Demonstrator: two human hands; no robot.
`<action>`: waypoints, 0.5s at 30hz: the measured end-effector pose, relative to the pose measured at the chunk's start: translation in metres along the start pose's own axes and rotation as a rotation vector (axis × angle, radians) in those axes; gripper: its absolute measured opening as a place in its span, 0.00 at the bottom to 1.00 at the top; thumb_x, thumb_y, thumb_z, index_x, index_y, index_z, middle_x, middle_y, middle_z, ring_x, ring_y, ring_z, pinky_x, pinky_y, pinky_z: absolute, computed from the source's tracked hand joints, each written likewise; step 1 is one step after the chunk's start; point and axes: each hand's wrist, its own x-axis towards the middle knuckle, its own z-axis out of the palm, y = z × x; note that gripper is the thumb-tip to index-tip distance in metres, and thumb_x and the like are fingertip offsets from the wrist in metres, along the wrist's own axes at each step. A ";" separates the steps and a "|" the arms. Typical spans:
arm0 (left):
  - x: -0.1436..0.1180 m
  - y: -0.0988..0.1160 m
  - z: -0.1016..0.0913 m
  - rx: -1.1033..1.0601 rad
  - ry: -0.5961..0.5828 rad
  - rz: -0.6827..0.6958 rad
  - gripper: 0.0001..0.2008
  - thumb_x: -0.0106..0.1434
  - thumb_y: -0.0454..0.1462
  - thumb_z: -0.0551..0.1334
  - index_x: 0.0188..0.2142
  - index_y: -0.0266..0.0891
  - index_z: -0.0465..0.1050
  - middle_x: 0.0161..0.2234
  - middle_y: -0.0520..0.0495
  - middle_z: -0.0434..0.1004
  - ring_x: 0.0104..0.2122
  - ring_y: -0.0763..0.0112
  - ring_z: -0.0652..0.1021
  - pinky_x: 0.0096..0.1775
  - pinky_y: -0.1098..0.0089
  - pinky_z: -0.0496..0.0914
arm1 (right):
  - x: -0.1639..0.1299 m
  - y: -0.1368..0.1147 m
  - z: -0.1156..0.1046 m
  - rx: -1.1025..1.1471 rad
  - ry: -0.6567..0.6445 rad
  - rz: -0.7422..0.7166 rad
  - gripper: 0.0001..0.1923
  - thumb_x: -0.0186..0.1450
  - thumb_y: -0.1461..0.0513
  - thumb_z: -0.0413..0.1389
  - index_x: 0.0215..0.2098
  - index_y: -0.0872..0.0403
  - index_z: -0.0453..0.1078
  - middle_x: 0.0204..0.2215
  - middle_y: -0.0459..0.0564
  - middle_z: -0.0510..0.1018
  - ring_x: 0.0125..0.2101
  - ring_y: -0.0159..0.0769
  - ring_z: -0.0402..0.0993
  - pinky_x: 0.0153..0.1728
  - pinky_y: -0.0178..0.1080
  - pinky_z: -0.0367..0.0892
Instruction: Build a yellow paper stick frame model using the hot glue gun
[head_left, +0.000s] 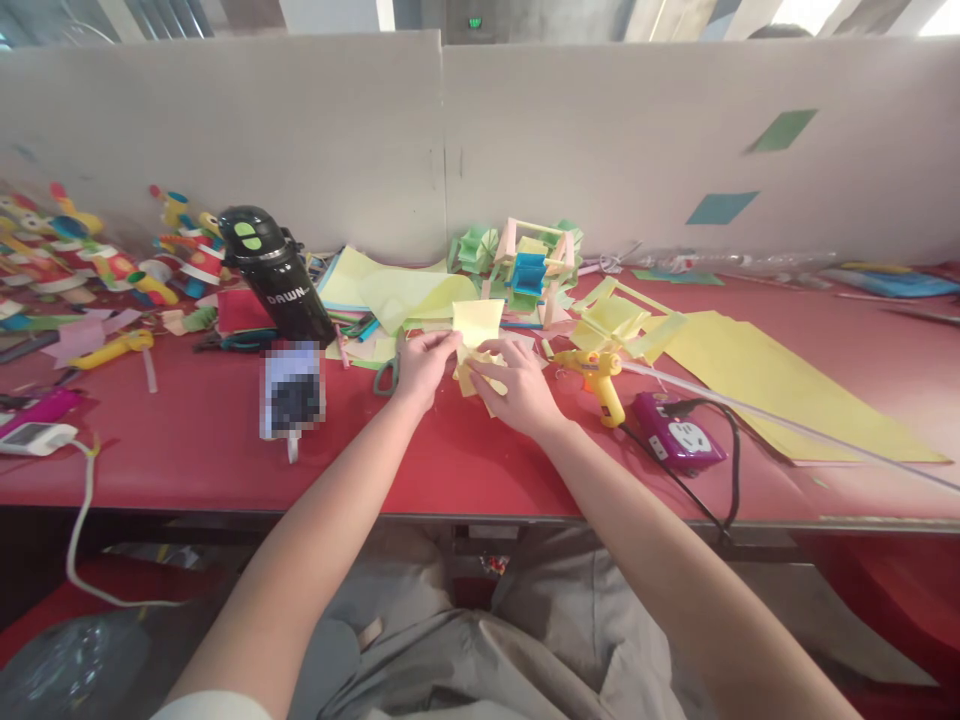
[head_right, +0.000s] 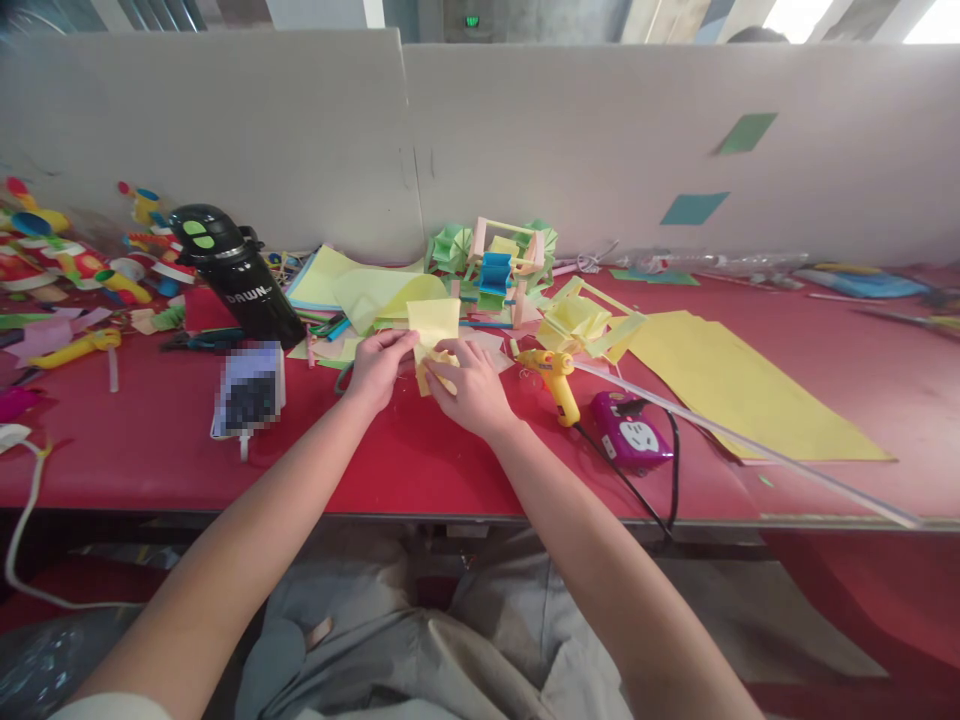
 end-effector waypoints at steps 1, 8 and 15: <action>0.002 -0.001 -0.001 0.001 0.012 0.043 0.15 0.46 0.43 0.73 0.31 0.36 0.80 0.28 0.47 0.80 0.31 0.65 0.80 0.37 0.65 0.74 | 0.000 0.000 0.000 0.051 0.036 0.015 0.10 0.68 0.60 0.53 0.37 0.50 0.77 0.45 0.54 0.74 0.44 0.43 0.69 0.44 0.48 0.67; 0.007 -0.004 -0.006 0.041 -0.016 0.156 0.15 0.49 0.45 0.73 0.32 0.37 0.80 0.29 0.48 0.80 0.32 0.66 0.80 0.39 0.66 0.75 | 0.004 0.003 -0.001 0.495 0.342 0.377 0.10 0.66 0.54 0.56 0.32 0.51 0.66 0.37 0.50 0.75 0.38 0.37 0.73 0.39 0.41 0.69; -0.001 0.003 0.000 0.023 -0.085 0.134 0.16 0.47 0.46 0.74 0.30 0.37 0.78 0.30 0.48 0.81 0.32 0.67 0.80 0.39 0.65 0.76 | 0.006 0.005 -0.001 0.714 0.262 0.670 0.21 0.60 0.44 0.60 0.36 0.53 0.72 0.34 0.50 0.78 0.35 0.37 0.74 0.34 0.37 0.70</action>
